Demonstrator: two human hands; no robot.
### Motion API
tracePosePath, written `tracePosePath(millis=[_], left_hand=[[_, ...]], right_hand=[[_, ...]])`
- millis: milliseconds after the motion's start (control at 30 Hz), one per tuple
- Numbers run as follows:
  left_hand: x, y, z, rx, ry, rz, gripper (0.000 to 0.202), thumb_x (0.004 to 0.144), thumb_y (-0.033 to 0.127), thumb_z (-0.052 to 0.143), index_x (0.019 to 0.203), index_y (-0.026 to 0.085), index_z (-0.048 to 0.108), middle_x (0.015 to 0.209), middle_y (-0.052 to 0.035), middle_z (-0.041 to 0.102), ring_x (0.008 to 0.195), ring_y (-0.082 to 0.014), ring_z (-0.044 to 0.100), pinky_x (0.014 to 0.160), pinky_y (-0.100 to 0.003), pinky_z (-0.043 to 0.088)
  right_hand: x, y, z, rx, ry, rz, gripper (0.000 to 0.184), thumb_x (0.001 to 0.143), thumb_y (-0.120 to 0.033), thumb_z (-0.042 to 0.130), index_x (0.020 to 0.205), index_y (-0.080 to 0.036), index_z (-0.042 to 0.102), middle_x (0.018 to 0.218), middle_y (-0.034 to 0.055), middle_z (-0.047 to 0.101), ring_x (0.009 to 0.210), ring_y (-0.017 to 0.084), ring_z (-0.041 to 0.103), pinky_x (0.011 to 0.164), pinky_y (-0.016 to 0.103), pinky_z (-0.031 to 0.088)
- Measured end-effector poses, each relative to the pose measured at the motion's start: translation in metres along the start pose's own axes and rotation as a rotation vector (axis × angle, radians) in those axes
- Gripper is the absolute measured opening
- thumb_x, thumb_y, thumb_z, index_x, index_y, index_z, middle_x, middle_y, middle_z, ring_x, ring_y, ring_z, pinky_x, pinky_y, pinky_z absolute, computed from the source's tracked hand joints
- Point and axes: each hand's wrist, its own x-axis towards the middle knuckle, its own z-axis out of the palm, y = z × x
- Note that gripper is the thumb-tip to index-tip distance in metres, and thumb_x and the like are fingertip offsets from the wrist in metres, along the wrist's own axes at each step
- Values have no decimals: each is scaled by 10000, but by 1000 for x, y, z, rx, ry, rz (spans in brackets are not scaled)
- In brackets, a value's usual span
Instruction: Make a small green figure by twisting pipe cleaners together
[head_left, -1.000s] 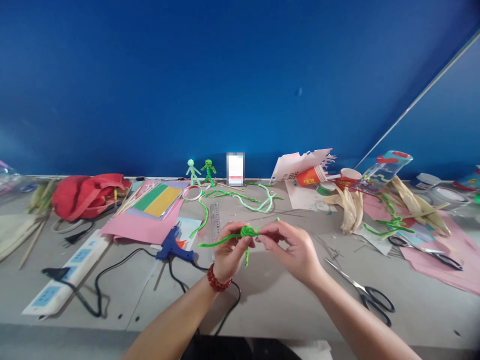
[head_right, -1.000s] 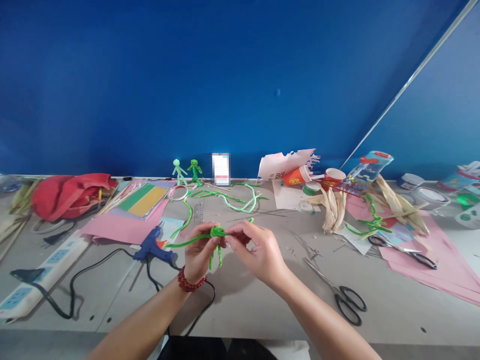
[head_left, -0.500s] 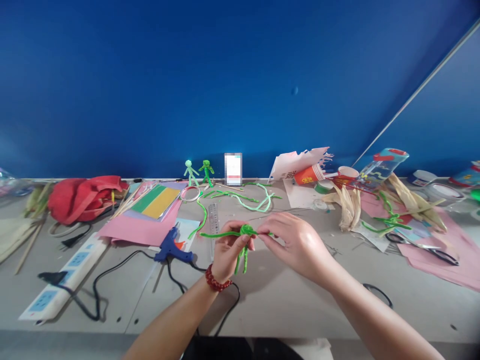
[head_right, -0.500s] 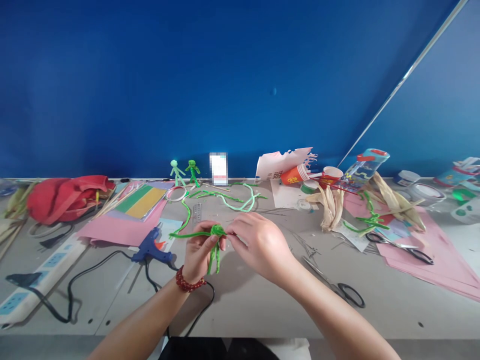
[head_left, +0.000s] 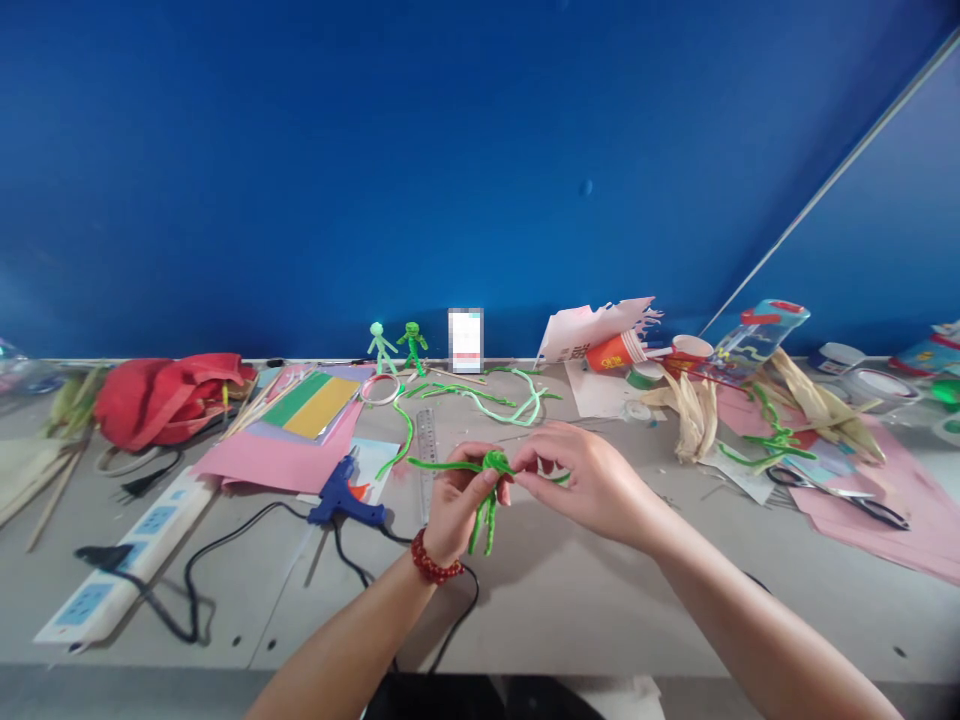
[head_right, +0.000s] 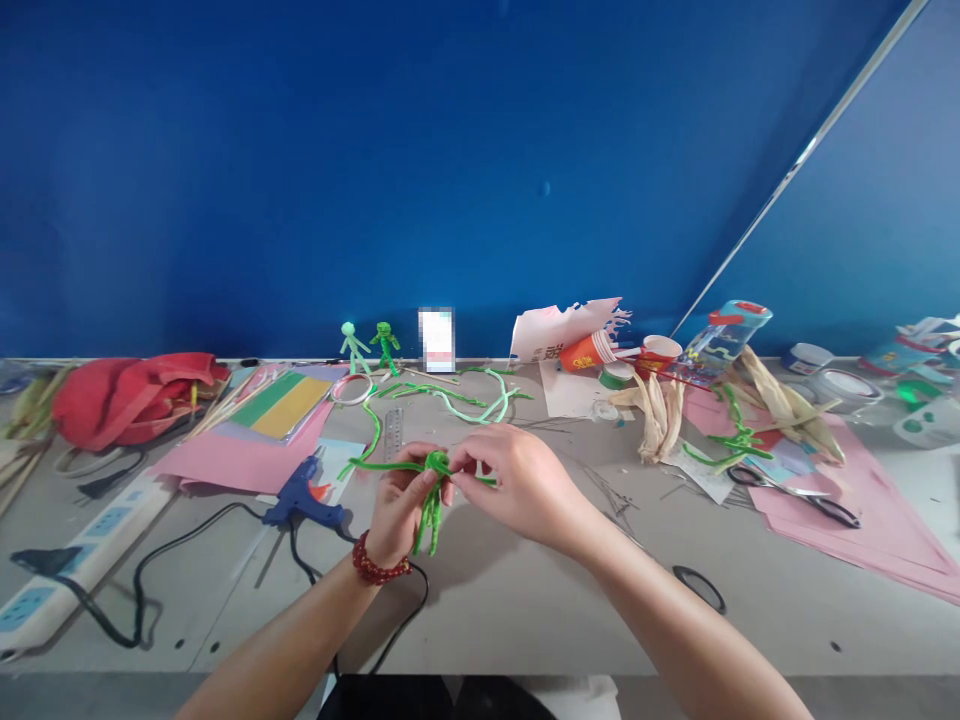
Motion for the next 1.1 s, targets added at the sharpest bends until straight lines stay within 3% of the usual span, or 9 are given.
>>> tracePosePath(millis=[133,367,500,833,1100], left_hand=[[-1,0,1,-44,-22,-23,201,795,296,722,919,174,622,745,-8,672,543,-114,602,519,-243,470],[-1,1,2,-94,-14,-67,208,766,293,747,906,183,640,754,-9,676,528,-114,596,483,-229,458],[-1,2,3,-122,-21,-87,204,769,300,746,892,180,637,693,-9,671,511,-114,591,476,-221,455],[-1,3,0,-213,-111,-160,208,796,305,719,922,169,622,623,-14,660,563,-143,643,488,-206,481],[-3,4,-2,-232,-135,-216,252,778,313,738,929,162,605,662,-32,682,626,-178,681,484,-210,483]], right_hand=[[5,6,-2,187,-86,104,67,806,-159,629,791,-207,674,751,-25,680,660,110,569,571,205,399],[8,14,5,433,-124,137,55,802,-207,660,761,-171,669,681,-14,646,628,106,541,592,210,425],[8,16,10,487,-83,143,71,816,-227,665,772,-172,666,696,-6,641,626,106,543,595,218,439],[15,18,14,526,-26,-41,83,835,-239,682,774,-183,685,670,-1,619,723,142,605,730,285,493],[15,17,15,644,-129,49,98,831,-263,685,847,-169,661,709,-12,621,615,115,619,655,272,508]])
